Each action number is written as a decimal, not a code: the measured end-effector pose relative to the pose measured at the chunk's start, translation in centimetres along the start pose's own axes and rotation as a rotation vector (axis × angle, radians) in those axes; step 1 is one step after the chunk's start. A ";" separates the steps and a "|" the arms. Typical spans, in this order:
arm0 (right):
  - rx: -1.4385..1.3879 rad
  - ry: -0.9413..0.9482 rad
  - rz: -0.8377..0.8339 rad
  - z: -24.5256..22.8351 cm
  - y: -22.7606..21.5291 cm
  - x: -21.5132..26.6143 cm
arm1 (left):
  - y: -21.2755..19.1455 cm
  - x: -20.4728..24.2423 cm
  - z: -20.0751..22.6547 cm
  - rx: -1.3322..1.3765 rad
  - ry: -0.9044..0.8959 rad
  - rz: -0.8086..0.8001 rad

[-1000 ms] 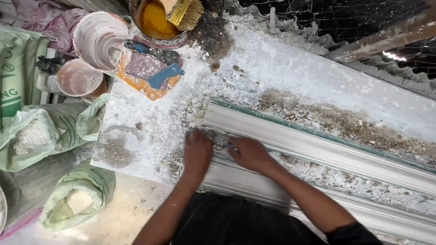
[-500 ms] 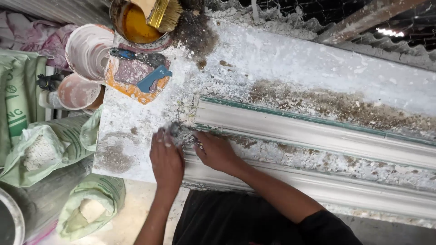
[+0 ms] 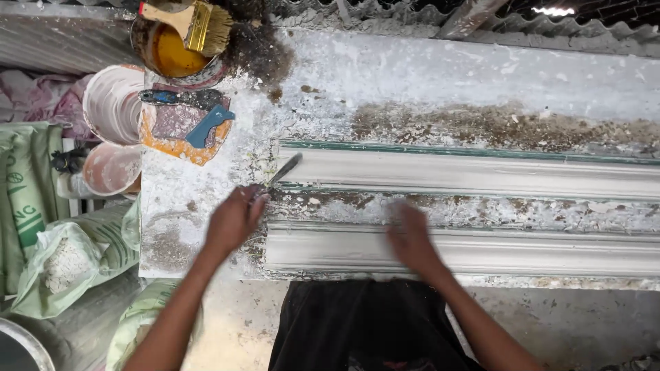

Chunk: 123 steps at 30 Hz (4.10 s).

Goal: Use a putty knife to smooth the edges and clean up excess plaster on decorative gypsum moldings.

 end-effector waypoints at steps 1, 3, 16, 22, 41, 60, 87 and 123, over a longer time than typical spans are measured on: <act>0.068 0.126 0.117 3.2 -1.6 0.4 | -2.2 -0.3 0.6 -0.269 0.106 -0.093; 0.136 0.291 0.201 8.5 -3.4 1.8 | -3.9 -0.9 -0.2 -0.378 0.192 -0.150; 0.366 0.602 0.358 15.7 -5.4 4.3 | 2.7 -6.6 6.1 -0.561 0.489 -0.463; 0.454 0.551 0.394 15.9 -5.0 4.6 | -0.2 -6.6 6.2 -0.676 0.542 -0.458; 0.471 0.562 0.307 17.3 -5.4 4.4 | 1.2 -8.3 6.4 -0.709 0.506 -0.543; 0.477 0.520 0.367 17.2 -5.2 5.0 | 4.5 -6.3 9.6 -0.795 0.824 -0.497; 0.458 0.377 0.474 19.3 -10.5 6.8 | 20.5 -7.1 22.6 -0.710 0.970 -0.475; 0.163 0.214 0.552 28.1 -17.8 12.1 | 31.3 -14.0 32.6 -0.661 0.683 -0.448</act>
Point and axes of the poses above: each hand's wrist, its own x-axis away from the middle knuckle, its own y-axis out of the palm, z = x × y, the point moved 6 cm from there along -x, towards the middle knuckle, and after that the axes turned 9 degrees about y, right-handed, at the moved point
